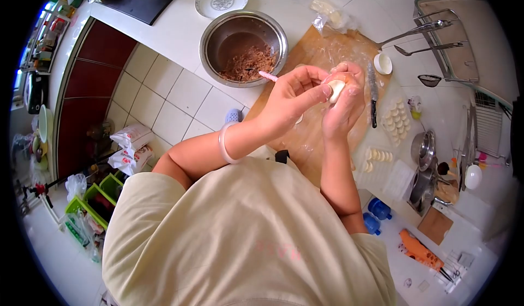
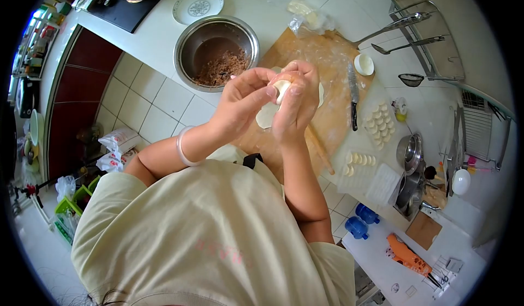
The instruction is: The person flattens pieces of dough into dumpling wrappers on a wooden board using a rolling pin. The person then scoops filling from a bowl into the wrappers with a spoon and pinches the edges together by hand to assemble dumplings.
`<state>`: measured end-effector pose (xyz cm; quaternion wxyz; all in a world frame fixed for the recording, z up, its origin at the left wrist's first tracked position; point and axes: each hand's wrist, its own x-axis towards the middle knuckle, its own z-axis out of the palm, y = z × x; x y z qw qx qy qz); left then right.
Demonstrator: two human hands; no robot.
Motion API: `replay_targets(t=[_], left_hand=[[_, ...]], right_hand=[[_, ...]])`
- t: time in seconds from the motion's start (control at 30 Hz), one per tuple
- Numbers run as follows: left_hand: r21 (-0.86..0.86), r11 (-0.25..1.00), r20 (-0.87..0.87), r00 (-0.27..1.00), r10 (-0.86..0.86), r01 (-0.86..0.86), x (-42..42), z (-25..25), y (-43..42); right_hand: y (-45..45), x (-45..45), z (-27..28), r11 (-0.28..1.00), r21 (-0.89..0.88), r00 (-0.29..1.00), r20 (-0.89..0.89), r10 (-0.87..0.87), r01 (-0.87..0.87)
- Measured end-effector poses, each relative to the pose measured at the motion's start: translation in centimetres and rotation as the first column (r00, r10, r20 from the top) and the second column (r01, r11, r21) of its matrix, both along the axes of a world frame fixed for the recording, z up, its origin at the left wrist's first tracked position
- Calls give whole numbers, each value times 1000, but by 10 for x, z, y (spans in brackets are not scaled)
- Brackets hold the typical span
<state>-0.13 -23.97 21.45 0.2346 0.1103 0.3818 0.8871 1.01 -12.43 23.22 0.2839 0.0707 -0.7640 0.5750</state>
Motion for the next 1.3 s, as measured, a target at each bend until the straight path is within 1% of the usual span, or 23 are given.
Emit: replay_targets(t=[0.03,0.1,0.13,0.2,0.23,0.3,0.37,0.43,0.47,0.5,0.53,0.57,0.63,0.67,0.73,0.77,0.83,0.97,1.03,1.07,1.13,1.17,1.3], left_hand=[[71,997,58,998,4,-8,1,4,0],[86,996,85,996,-12,5,1,4,0],[100,995,116,993,-30,19,2,4,0],[131,989,95,993,-77,64,2,-1,-1],[160,981,77,990,-119,105,2,-3,-2],[202,968,100,981,-169,146,5,-5,-3],[243,952,121,968,-220,186,8,-7,-1],[288,946,173,964,-203,148,11,-10,4],[288,945,171,963,-210,155,11,-9,5],[263,959,162,975,-150,104,12,-5,6],[238,970,151,985,-88,50,12,-3,6],[239,970,149,985,-90,53,11,-1,7],[170,982,9,997,77,-77,11,1,10],[168,983,9,998,69,-69,12,0,11],[112,990,-92,991,101,-90,13,-2,14],[110,990,-92,991,97,-87,13,-3,15],[70,992,-172,978,120,-109,14,-3,17],[60,994,-181,978,103,-93,18,-4,22],[23,997,-226,971,81,-78,19,-3,22],[21,997,-222,973,71,-68,20,-4,23],[-6,999,-288,957,45,-49,21,-6,27],[-5,999,-285,958,38,-42,21,-7,29],[-7,1000,-256,967,-1,-1,23,-11,35]], right_hand=[[2,1,0,1000,1,1000,-3,-1,1],[5,4,1,992,124,999,-53,-2,9],[6,4,3,992,124,998,-55,-7,13],[8,5,11,951,301,992,-125,-31,67],[11,5,12,951,301,992,-125,-37,74],[18,5,13,924,382,992,-112,60,-13],[18,6,20,922,386,995,-82,59,-23],[17,9,26,920,390,997,-54,59,-33],[14,14,30,937,346,998,-60,-20,39],[14,19,32,947,301,993,-61,-96,110],[18,28,29,947,302,993,-63,-98,113],[25,38,21,949,285,990,-56,-126,137],[26,48,18,964,222,990,-47,-136,143],[24,49,17,964,220,988,-46,-145,151],[23,51,14,955,218,977,-111,-181,201],[24,52,12,955,216,977,-111,-184,204],[26,53,9,956,166,968,-108,-226,242],[37,64,8,950,180,967,-25,-253,254],[43,68,21,926,252,957,-13,-288,282],[46,68,28,923,251,955,-8,-298,290],[51,67,41,863,453,974,-75,-214,224],[52,66,43,845,495,979,-84,-187,204],[56,68,41,807,558,980,-68,-189,194]])
